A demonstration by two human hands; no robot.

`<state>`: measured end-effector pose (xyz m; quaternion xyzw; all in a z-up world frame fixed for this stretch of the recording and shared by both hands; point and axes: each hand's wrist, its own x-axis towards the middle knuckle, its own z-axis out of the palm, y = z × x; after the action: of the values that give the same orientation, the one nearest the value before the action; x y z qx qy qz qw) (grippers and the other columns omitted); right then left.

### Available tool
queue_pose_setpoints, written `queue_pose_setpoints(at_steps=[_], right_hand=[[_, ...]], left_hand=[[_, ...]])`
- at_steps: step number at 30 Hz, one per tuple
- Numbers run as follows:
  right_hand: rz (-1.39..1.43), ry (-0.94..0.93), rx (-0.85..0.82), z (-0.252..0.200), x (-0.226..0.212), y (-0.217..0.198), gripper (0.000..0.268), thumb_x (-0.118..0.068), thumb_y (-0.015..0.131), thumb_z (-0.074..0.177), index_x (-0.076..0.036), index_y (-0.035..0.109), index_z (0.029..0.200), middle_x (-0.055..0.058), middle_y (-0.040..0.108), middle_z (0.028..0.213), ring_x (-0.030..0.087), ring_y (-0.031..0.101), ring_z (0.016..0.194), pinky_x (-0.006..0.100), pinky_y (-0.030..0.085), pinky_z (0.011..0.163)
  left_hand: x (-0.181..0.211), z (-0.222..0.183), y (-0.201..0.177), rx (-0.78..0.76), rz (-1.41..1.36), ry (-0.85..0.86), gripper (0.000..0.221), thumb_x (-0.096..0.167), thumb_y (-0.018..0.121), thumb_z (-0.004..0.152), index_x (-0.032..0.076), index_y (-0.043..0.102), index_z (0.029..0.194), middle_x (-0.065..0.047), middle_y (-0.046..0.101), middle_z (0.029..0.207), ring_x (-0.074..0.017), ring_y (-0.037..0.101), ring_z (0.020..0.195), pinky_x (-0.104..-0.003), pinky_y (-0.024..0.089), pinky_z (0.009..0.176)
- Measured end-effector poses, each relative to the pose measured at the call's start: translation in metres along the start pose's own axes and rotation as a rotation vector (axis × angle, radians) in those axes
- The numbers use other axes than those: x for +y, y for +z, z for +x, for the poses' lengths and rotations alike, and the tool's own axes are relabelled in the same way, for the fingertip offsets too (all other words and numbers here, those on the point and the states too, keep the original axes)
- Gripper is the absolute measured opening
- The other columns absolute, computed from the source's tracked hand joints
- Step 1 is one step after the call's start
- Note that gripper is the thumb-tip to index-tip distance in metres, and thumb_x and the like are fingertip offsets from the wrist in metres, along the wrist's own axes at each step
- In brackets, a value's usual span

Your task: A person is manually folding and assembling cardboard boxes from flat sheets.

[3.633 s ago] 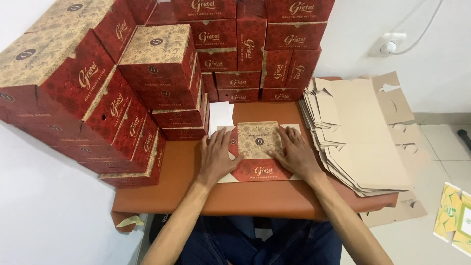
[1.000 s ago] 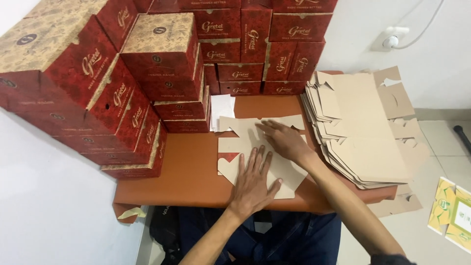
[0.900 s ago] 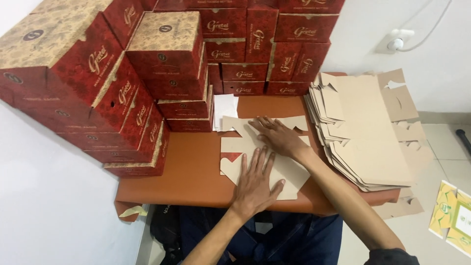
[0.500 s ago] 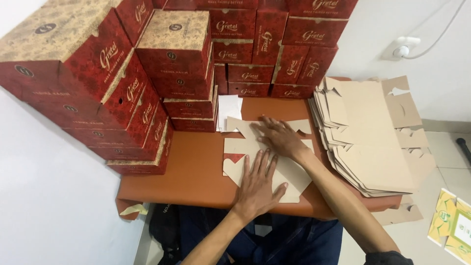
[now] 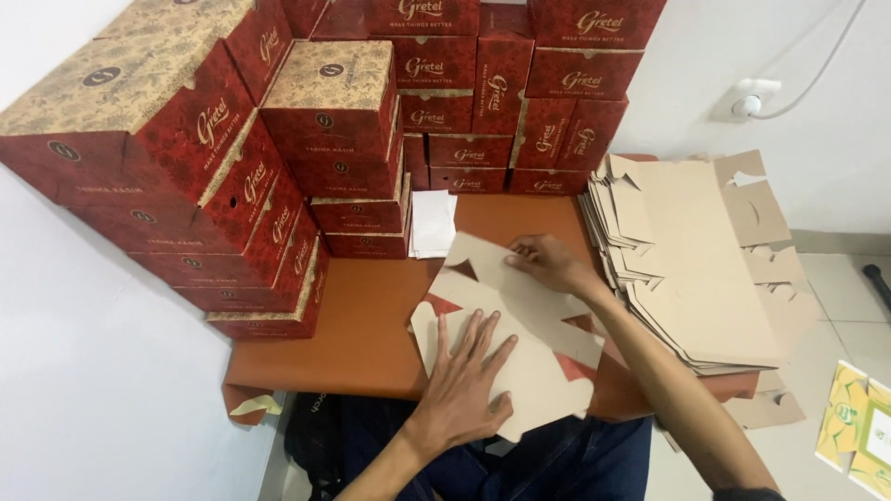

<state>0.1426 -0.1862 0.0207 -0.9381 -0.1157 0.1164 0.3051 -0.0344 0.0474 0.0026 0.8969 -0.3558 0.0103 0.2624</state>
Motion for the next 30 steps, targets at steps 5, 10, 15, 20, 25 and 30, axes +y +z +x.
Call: queue_pose_setpoints(at_steps=[5,10,15,20,25,30], right_hand=[[0.379,0.094,0.116,-0.060,-0.025,-0.026,0.034,-0.025,0.057,0.107,-0.004,0.067,0.131,0.015,0.077,0.114,0.022,0.077,0.090,0.033,0.067,0.077],[0.668,0.302,0.282,-0.101,-0.018,-0.019,0.033,-0.021,0.058,0.107,-0.003,0.061,0.134,0.016,0.074,0.120,0.025,0.074,0.093,0.037,0.066,0.080],[0.962,0.455,0.348,-0.147,-0.021,0.001,0.054,-0.007,0.064,0.097,0.000,0.042,0.146,0.027,0.069,0.125,0.040,0.075,0.111,0.050,0.069,0.091],[0.455,0.408,0.142,-0.183,0.006,0.032,0.057,-0.023,0.079,0.092,-0.009,0.047,0.137,0.022,0.083,0.104,0.036,0.082,0.087,0.044,0.070,0.065],[0.468,0.505,0.002,-0.214,-0.013,0.014,0.033,-0.022,0.077,0.096,-0.007,0.065,0.123,0.013,0.088,0.077,0.021,0.080,0.063,0.030,0.061,0.051],[0.210,0.572,0.328,-0.226,-0.023,0.025,0.041,-0.036,0.079,0.093,-0.008,0.065,0.120,0.009,0.079,0.083,0.016,0.069,0.063,0.029,0.053,0.054]], left_hand=[[-0.011,0.004,0.001,0.043,0.068,-0.020,0.084,0.043,0.050,0.089,-0.002,0.041,0.159,-0.034,0.017,0.172,-0.0491,0.002,0.162,-0.078,-0.020,0.118],[-0.030,0.023,0.002,0.082,0.175,-0.066,0.079,0.053,0.037,0.099,-0.001,0.045,0.156,-0.032,0.021,0.172,-0.0503,0.005,0.161,-0.079,-0.018,0.119],[-0.052,0.034,0.009,0.130,0.281,-0.121,0.088,0.060,0.048,0.096,0.000,0.041,0.160,-0.036,0.022,0.170,-0.0545,0.003,0.160,-0.083,-0.018,0.117],[-0.060,0.041,0.015,0.082,0.336,-0.188,0.068,0.044,0.057,0.098,0.015,0.049,0.159,-0.025,0.030,0.171,-0.0471,0.018,0.160,-0.081,-0.007,0.121],[-0.076,0.042,0.017,0.089,0.329,-0.130,0.060,0.018,0.052,0.102,0.016,0.045,0.161,-0.024,0.029,0.171,-0.0490,0.021,0.157,-0.078,-0.002,0.123],[-0.074,0.051,-0.016,-0.021,0.204,-0.091,0.102,-0.007,0.081,0.067,0.018,0.048,0.160,-0.014,0.034,0.173,-0.0346,0.027,0.159,-0.056,0.017,0.130]])
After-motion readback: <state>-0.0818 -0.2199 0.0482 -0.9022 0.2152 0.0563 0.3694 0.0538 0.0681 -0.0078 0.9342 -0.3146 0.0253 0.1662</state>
